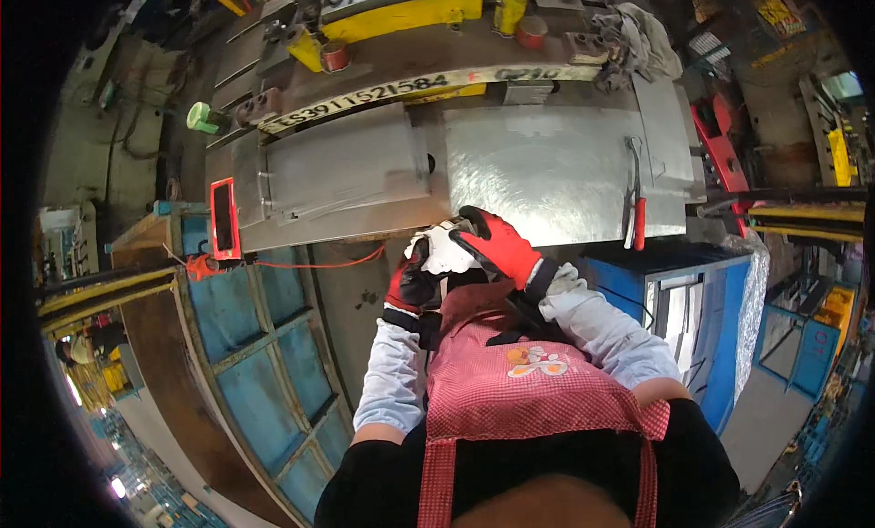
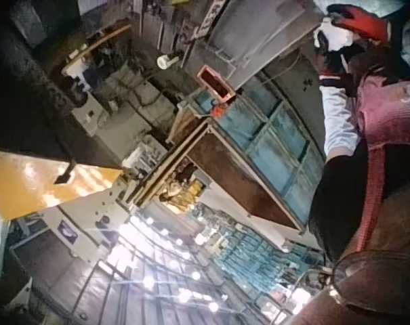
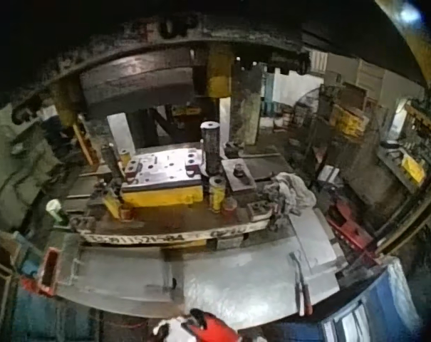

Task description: Operating a metal press to stamp parts from metal sheets and cleaning the parts.

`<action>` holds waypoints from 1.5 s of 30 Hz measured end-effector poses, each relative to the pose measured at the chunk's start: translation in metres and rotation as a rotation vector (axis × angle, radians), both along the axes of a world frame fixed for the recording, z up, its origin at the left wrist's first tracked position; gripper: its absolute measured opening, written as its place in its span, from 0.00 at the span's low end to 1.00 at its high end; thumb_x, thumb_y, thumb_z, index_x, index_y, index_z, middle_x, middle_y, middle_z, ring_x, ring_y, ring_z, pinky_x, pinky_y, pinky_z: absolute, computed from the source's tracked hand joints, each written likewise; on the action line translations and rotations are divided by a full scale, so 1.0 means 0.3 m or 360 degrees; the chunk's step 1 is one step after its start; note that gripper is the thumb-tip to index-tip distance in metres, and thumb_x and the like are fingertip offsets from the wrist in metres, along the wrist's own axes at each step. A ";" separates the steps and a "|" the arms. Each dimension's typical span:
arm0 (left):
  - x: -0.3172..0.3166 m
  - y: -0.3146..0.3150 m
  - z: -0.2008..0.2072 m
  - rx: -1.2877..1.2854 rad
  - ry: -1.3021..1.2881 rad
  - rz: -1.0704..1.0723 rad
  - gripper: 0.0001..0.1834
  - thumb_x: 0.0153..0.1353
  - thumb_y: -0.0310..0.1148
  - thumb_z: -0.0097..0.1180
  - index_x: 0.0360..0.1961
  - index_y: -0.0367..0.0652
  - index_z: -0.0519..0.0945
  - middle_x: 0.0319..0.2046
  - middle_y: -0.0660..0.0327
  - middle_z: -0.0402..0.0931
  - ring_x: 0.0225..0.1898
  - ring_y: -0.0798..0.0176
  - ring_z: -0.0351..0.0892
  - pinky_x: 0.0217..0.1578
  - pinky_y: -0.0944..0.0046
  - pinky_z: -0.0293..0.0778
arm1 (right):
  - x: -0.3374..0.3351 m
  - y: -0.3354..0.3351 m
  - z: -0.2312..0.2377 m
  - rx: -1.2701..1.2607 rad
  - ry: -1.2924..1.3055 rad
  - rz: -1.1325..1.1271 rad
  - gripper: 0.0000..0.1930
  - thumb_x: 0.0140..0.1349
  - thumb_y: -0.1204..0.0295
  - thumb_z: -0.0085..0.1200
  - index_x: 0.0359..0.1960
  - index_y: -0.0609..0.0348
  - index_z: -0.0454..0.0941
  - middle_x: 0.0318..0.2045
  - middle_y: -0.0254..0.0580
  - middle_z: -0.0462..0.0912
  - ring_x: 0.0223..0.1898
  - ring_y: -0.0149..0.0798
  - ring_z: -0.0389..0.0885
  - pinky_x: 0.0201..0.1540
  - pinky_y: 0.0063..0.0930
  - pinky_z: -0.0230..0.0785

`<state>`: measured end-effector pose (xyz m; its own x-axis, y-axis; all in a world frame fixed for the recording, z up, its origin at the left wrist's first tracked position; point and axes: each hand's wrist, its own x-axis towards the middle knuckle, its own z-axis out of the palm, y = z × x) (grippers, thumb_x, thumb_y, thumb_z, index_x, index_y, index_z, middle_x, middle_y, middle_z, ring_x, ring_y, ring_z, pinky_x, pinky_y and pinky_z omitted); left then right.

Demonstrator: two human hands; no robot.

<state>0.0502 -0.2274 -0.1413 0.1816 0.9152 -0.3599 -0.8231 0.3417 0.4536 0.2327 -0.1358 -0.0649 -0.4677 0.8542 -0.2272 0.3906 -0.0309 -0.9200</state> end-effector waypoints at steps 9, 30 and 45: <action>0.085 -0.054 0.411 0.0052 0.1659 -0.0289 0.13 0.55 0.28 0.54 0.42 0.35 0.76 0.38 0.60 0.77 0.38 0.69 0.75 0.41 0.69 0.70 | 0.161 -0.166 -0.047 0.0725 0.0466 0.0121 0.26 0.51 0.73 0.48 0.55 0.61 0.64 0.52 0.52 0.68 0.53 0.54 0.65 0.56 0.37 0.59; 0.293 0.056 0.282 0.1932 0.2378 -0.1763 0.19 0.62 0.34 0.43 0.53 0.41 0.68 0.45 0.59 0.73 0.43 0.62 0.74 0.44 0.63 0.71 | 0.379 -0.495 -0.152 -0.0334 0.0538 -0.0827 0.40 0.39 0.57 0.63 0.56 0.56 0.61 0.47 0.51 0.74 0.49 0.50 0.72 0.50 0.36 0.64; 0.442 0.062 0.184 0.0199 0.1024 -0.2480 0.19 0.58 0.27 0.45 0.51 0.37 0.68 0.48 0.58 0.71 0.49 0.62 0.70 0.49 0.64 0.67 | 0.294 -0.814 -0.157 -0.0314 0.0798 -0.1691 0.40 0.39 0.61 0.64 0.57 0.58 0.61 0.51 0.51 0.71 0.52 0.46 0.70 0.55 0.33 0.61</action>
